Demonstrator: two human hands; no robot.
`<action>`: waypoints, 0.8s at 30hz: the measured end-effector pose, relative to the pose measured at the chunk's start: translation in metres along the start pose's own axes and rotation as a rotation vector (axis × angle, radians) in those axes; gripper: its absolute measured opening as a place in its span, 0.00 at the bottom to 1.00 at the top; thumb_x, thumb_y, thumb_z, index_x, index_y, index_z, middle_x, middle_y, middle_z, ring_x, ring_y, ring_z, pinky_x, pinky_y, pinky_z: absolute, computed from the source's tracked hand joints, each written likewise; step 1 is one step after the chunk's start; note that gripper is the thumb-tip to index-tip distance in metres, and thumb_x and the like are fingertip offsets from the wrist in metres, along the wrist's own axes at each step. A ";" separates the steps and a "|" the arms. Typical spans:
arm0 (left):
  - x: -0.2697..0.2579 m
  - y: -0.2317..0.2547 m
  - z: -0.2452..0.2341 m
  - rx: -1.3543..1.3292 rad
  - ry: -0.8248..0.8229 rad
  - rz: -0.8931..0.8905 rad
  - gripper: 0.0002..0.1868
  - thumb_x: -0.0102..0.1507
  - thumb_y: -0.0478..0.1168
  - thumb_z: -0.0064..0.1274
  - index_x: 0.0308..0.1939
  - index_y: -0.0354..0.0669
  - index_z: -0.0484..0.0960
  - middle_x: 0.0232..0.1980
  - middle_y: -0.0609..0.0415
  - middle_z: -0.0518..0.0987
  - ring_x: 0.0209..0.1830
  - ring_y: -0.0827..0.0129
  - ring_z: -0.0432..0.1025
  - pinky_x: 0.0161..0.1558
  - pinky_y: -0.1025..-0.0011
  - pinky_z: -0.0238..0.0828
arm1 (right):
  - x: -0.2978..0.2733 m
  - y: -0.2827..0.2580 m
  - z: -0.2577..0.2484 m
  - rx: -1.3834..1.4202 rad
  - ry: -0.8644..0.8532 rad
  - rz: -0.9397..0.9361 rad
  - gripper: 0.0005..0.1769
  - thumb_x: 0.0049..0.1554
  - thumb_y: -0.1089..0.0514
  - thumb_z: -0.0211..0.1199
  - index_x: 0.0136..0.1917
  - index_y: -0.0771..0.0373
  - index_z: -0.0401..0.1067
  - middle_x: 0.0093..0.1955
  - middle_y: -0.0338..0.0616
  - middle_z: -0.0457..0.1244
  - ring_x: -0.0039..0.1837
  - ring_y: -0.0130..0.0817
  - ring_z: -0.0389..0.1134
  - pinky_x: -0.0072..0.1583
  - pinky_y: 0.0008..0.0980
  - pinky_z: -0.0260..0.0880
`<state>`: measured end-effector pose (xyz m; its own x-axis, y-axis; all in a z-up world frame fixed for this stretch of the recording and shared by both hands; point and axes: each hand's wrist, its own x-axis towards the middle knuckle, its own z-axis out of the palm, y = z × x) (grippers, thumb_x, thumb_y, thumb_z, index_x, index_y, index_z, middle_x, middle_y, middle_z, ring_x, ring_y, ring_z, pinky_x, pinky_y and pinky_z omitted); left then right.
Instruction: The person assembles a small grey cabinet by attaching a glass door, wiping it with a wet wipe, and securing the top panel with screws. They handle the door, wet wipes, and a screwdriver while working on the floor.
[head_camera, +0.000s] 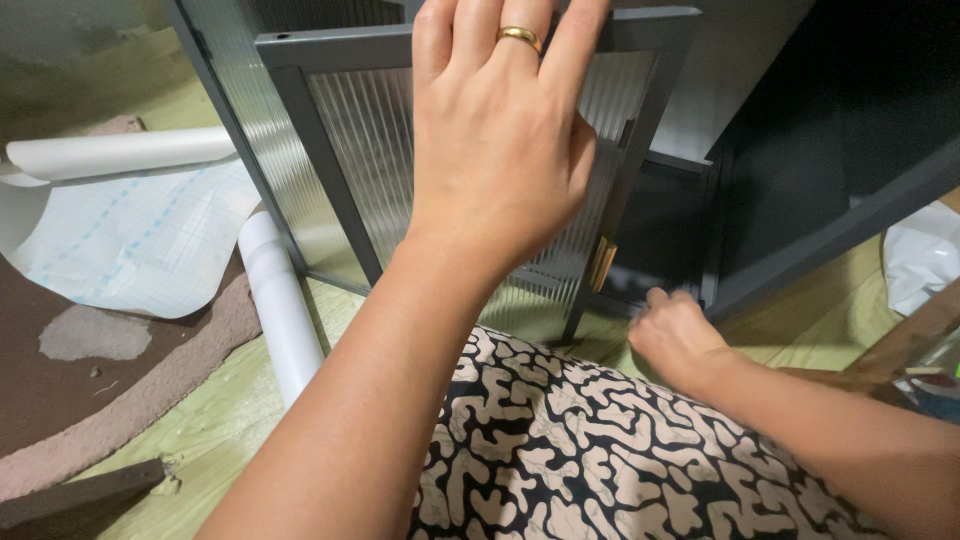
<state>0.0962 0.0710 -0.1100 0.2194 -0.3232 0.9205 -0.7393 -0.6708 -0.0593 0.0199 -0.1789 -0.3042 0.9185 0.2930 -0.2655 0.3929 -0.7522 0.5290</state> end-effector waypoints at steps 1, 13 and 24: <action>0.000 0.000 0.000 0.001 -0.001 0.000 0.32 0.58 0.37 0.60 0.68 0.44 0.72 0.62 0.51 0.74 0.66 0.56 0.64 0.70 0.57 0.54 | 0.000 -0.001 0.001 -0.013 -0.007 -0.015 0.05 0.48 0.57 0.63 0.36 0.58 0.78 0.38 0.40 0.69 0.52 0.38 0.66 0.48 0.37 0.67; 0.000 0.001 -0.002 -0.015 -0.022 0.003 0.32 0.58 0.36 0.61 0.67 0.43 0.72 0.63 0.50 0.73 0.68 0.55 0.63 0.71 0.57 0.54 | 0.003 -0.002 0.004 -0.069 -0.071 0.010 0.06 0.51 0.58 0.61 0.40 0.58 0.78 0.41 0.38 0.70 0.53 0.38 0.66 0.46 0.36 0.66; 0.001 0.006 -0.005 -0.018 -0.028 0.000 0.31 0.58 0.36 0.61 0.66 0.42 0.72 0.64 0.49 0.73 0.67 0.54 0.62 0.71 0.57 0.54 | 0.008 -0.006 0.003 0.003 -0.069 0.119 0.05 0.51 0.58 0.63 0.39 0.55 0.79 0.42 0.39 0.70 0.52 0.37 0.68 0.49 0.37 0.69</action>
<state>0.0889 0.0701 -0.1071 0.2370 -0.3420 0.9093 -0.7507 -0.6586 -0.0520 0.0246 -0.1739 -0.3117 0.9533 0.1602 -0.2562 0.2812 -0.7808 0.5579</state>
